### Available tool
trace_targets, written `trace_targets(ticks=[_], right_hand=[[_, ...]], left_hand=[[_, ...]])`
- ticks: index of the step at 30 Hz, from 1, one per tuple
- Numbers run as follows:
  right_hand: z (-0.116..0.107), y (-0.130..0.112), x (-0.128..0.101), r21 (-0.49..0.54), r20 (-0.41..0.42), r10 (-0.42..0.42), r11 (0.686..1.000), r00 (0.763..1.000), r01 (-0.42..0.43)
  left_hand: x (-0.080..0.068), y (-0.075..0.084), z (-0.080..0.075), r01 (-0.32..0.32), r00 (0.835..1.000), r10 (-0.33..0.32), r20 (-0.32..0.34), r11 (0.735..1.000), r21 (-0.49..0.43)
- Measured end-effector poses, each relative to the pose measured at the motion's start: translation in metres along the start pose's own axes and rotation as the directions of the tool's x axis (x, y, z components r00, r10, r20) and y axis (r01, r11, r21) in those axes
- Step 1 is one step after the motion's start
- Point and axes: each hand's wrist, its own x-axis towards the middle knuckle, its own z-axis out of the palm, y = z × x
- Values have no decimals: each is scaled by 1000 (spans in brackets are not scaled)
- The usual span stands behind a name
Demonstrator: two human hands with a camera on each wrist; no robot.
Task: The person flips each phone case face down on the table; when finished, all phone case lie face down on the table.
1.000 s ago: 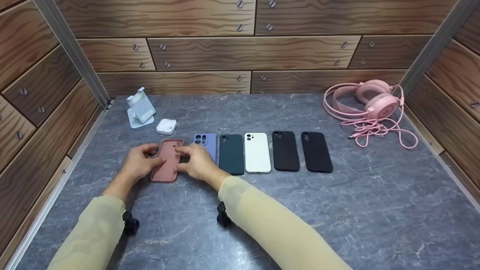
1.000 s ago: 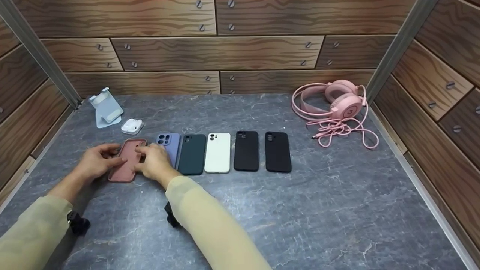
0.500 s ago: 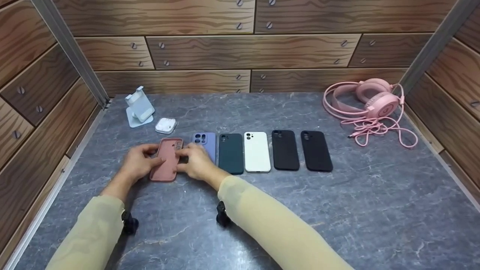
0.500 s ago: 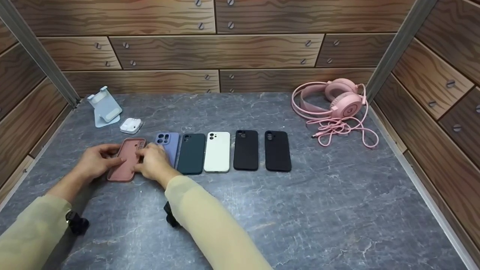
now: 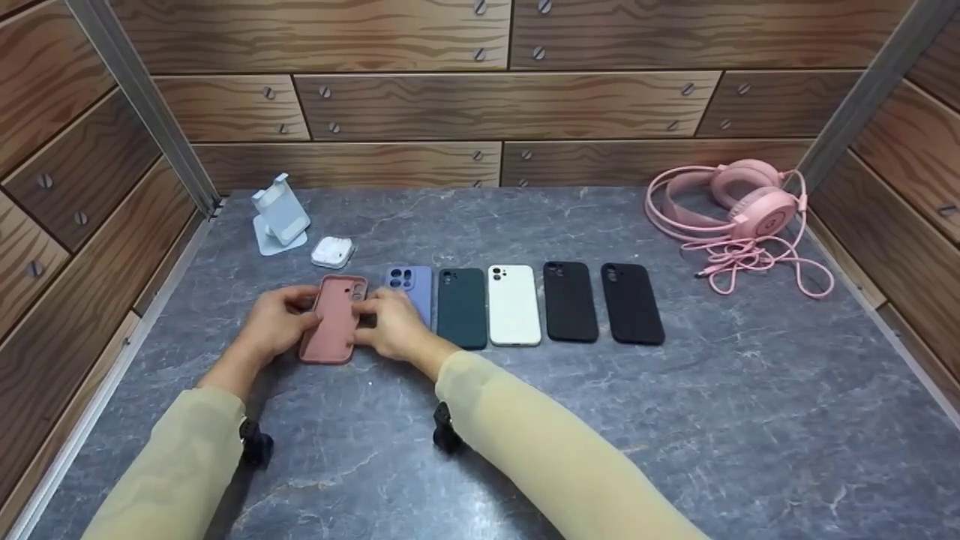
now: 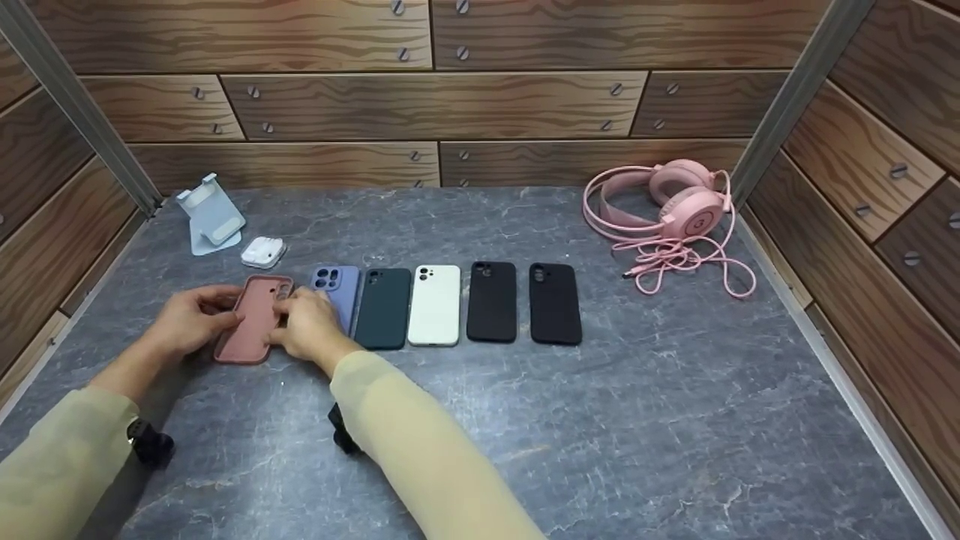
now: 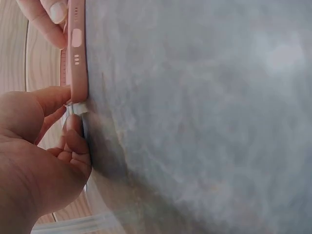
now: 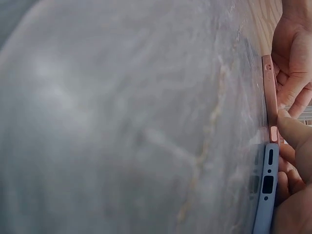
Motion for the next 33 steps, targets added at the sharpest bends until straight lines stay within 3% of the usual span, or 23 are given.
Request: trace_targets(ticks=[8, 14, 17, 20, 22, 23, 25, 29, 33], right_hand=[[0, -1, 0, 0, 21, 3, 1000, 1000, -3], [-3, -1, 0, 36, 43, 35, 999, 998, -37], [-6, 0, 3, 111, 45, 49, 992, 998, -54], [-11, 0, 4, 264, 58, 86, 959, 995, -99], [-15, 1, 5, 405, 73, 121, 903, 990, -141], [-17, 1, 6, 487, 90, 139, 858, 986, -165], [-20, 2, 7, 636, 137, 161, 742, 977, -211], [-23, 6, 8, 826, 248, 190, 470, 950, -310], [-24, 10, 9, 887, 324, 198, 276, 925, -370]], left_hand=[[-6, 12, -5, 39, 999, -42, -17, 986, -160], [-6, 28, 0, 19, 998, -31, -50, 974, -228], [-5, 33, 3, 8, 997, -26, -74, 973, -232], [-5, 35, 3, 10, 995, -30, -92, 977, -213], [-6, 34, 3, 16, 995, -35, -93, 981, -195], [-6, 33, 3, 20, 995, -38, -92, 982, -188], [-6, 32, 3, 28, 995, -44, -90, 983, -180], [-7, 32, 3, 27, 994, -47, -97, 980, -200], [-8, 36, 3, 33, 995, -53, -82, 974, -225]])
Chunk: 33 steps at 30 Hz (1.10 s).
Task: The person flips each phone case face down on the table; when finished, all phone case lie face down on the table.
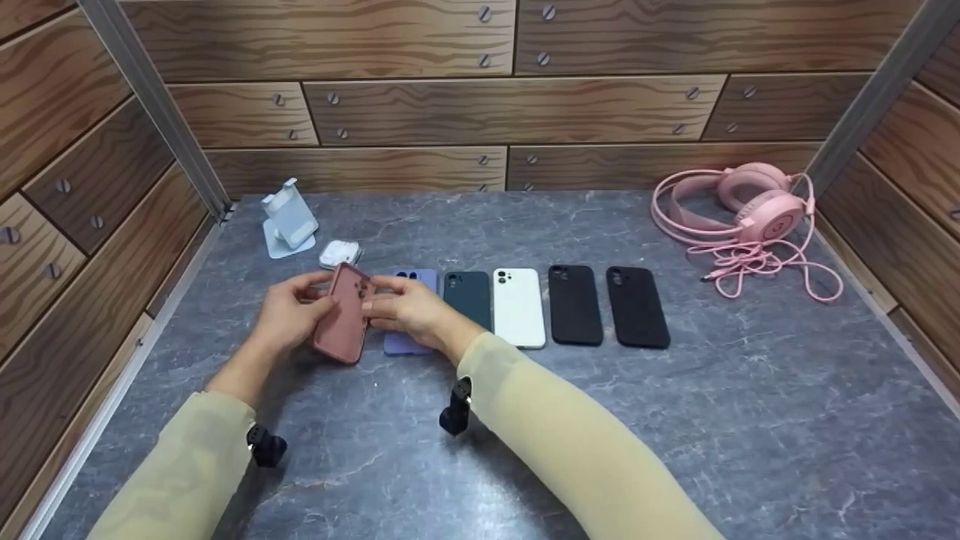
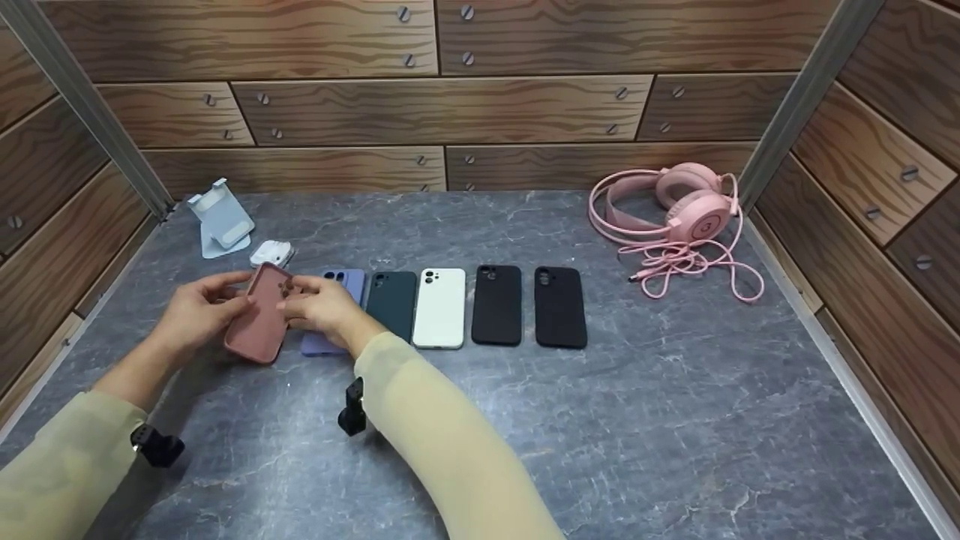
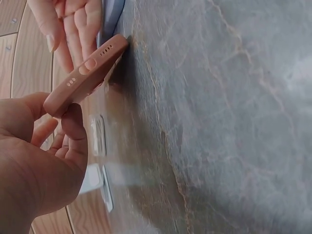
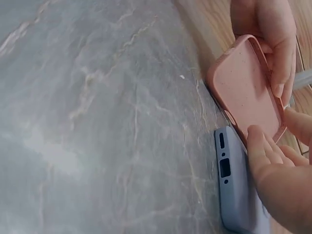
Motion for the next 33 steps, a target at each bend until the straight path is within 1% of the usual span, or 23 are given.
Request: trace_targets(ticks=[4, 9, 11, 16, 20, 23, 25, 33], right_hand=[[-4, 1, -1, 121, 5, 53, 991, 999, -53], [-4, 0, 0, 198, 5, 83, 977, 997, -82], [-3, -1, 0, 209, 8, 84, 974, 996, -84], [0, -4, 0, 211, 1, 79, 974, 997, -77], [2, -5, 1, 214, -22, 75, 974, 997, -69], [4, -5, 1, 228, -40, 72, 972, 997, -61], [4, -4, 1, 236, -52, 70, 970, 996, -56], [4, -4, 2, 254, -84, 79, 966, 993, -55]], left_hand=[[-2, 4, 2, -5, 1000, 5, 17, 1000, -19], [-4, 9, 4, -32, 997, 36, 63, 997, -65], [-4, 10, 5, -28, 995, 35, 90, 997, -74], [-5, 12, 5, 5, 990, 10, 138, 994, -107], [-5, 11, 7, 24, 981, 11, 194, 984, -178], [-5, 10, 8, 53, 970, 6, 242, 970, -239], [-6, 9, 9, 70, 965, 0, 263, 964, -257], [-5, 4, 13, 116, 951, -20, 309, 948, -297]])
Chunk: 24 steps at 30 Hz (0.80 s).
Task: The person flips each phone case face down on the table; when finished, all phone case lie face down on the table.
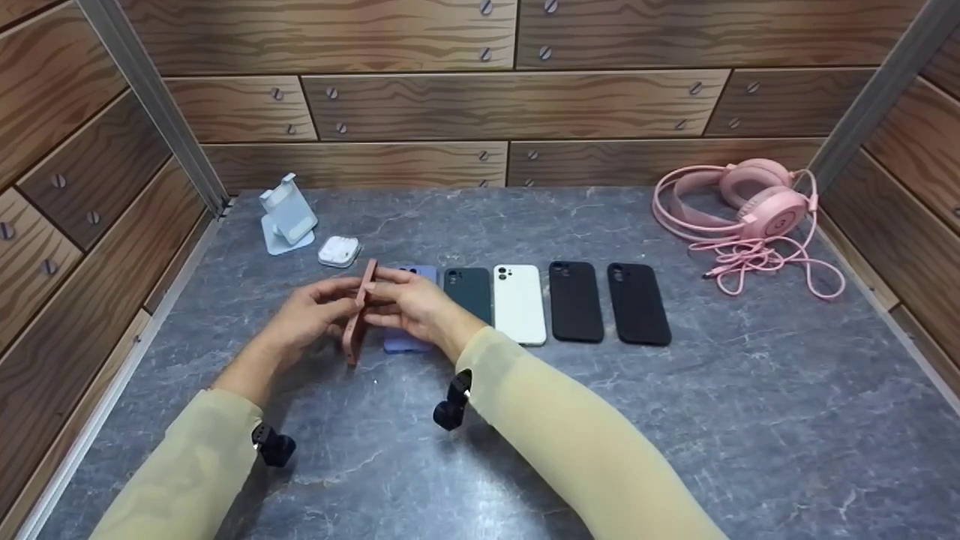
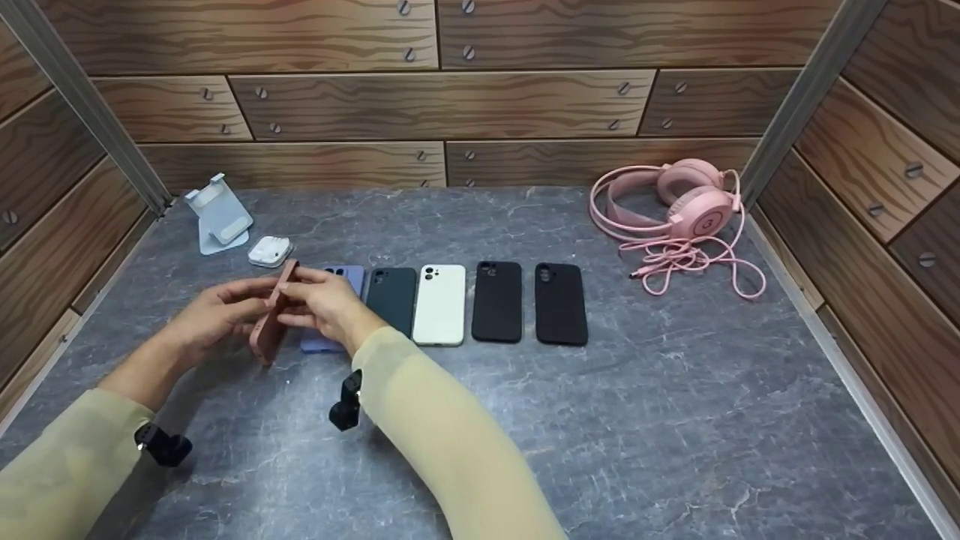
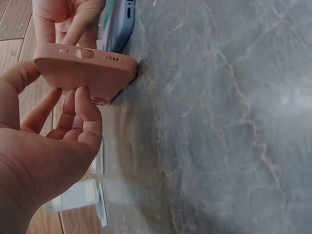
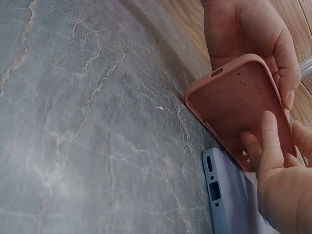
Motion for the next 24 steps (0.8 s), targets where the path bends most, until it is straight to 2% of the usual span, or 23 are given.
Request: trace_targets(ticks=[9, 20, 24], right_hand=[[0, -1, -2, -17, -31, -4, 1000, 1000, 3], [3, -2, -4, -81, -52, -40, 996, 998, 35], [3, -2, -4, -105, -65, -39, 994, 997, 32]], left_hand=[[-2, -4, 2, 40, 999, -40, 9, 999, -8], [0, -11, 1, 44, 999, -42, 22, 997, -66], [-1, -11, 1, 37, 999, -36, 27, 998, -51]])
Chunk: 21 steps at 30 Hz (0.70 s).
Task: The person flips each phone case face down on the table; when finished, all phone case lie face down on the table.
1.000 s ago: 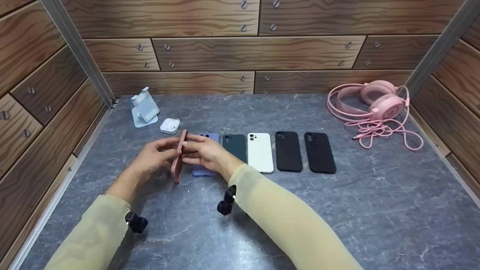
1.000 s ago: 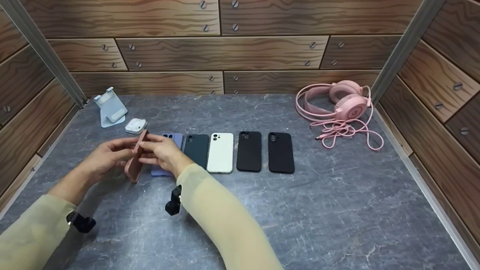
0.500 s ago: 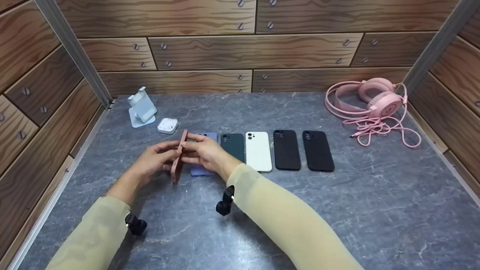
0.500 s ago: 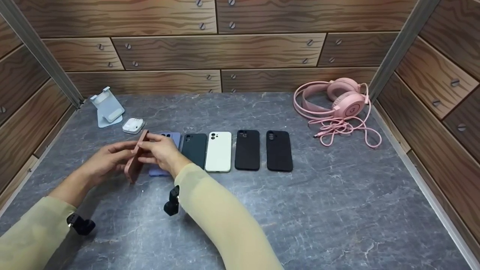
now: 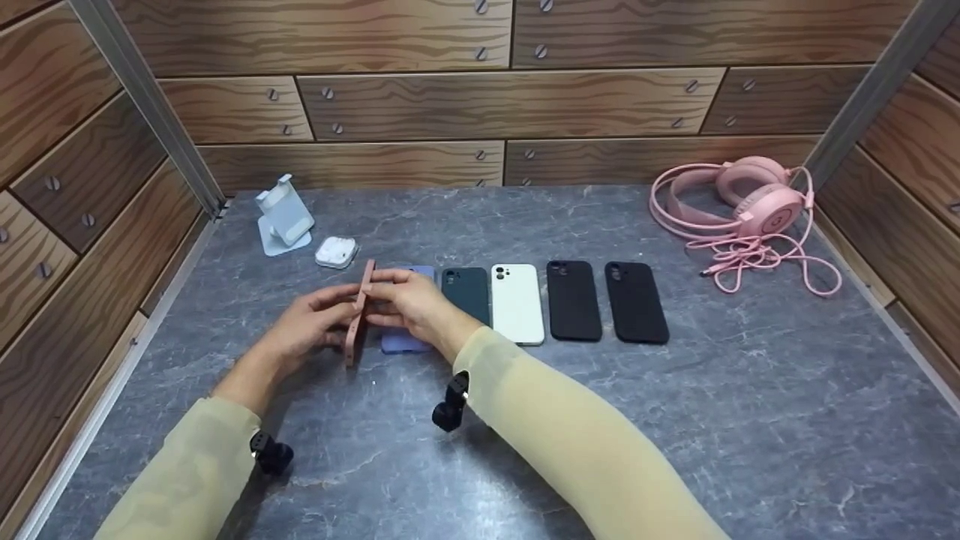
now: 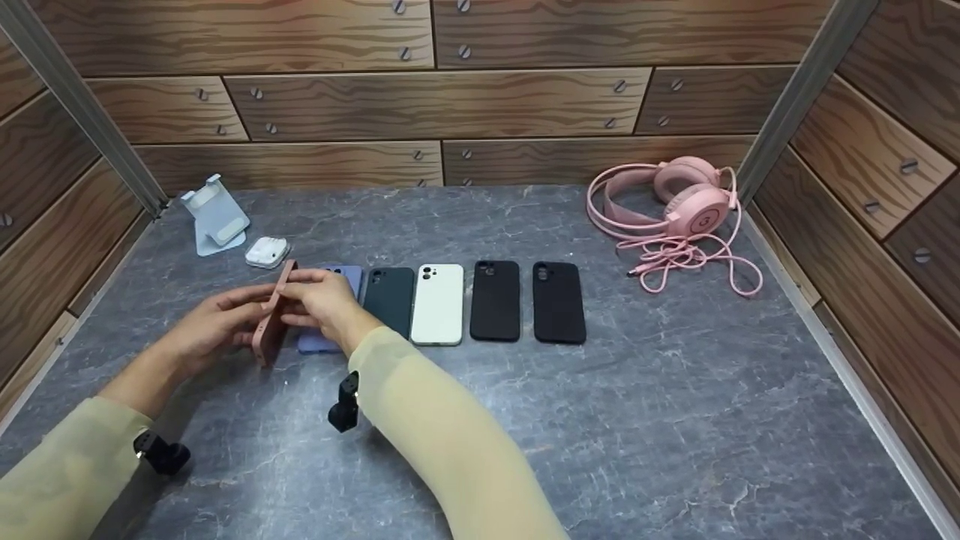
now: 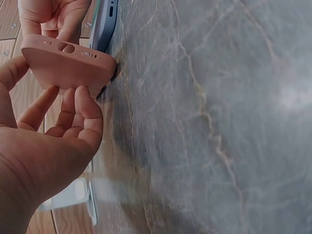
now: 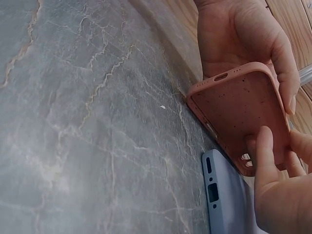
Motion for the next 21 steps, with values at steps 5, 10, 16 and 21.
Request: trace_targets(ticks=[5, 10, 16, 21], right_hand=[[-1, 0, 0, -5, -6, -3, 1000, 1000, 3], [-2, -1, 0, -2, 8, 5, 1000, 1000, -5], [-3, -3, -1, -19, -6, 9, 1000, 1000, -9], [-3, -3, -3, -28, -19, 7, 1000, 1000, -8]], left_hand=[[-1, 0, 0, -6, 1000, 6, 6, 1000, 24], [1, -2, 2, -16, 1000, 16, -8, 998, 60], [1, -2, 2, -11, 1000, 13, -16, 992, 124], [0, -2, 3, 16, 999, -10, -42, 987, 159]])
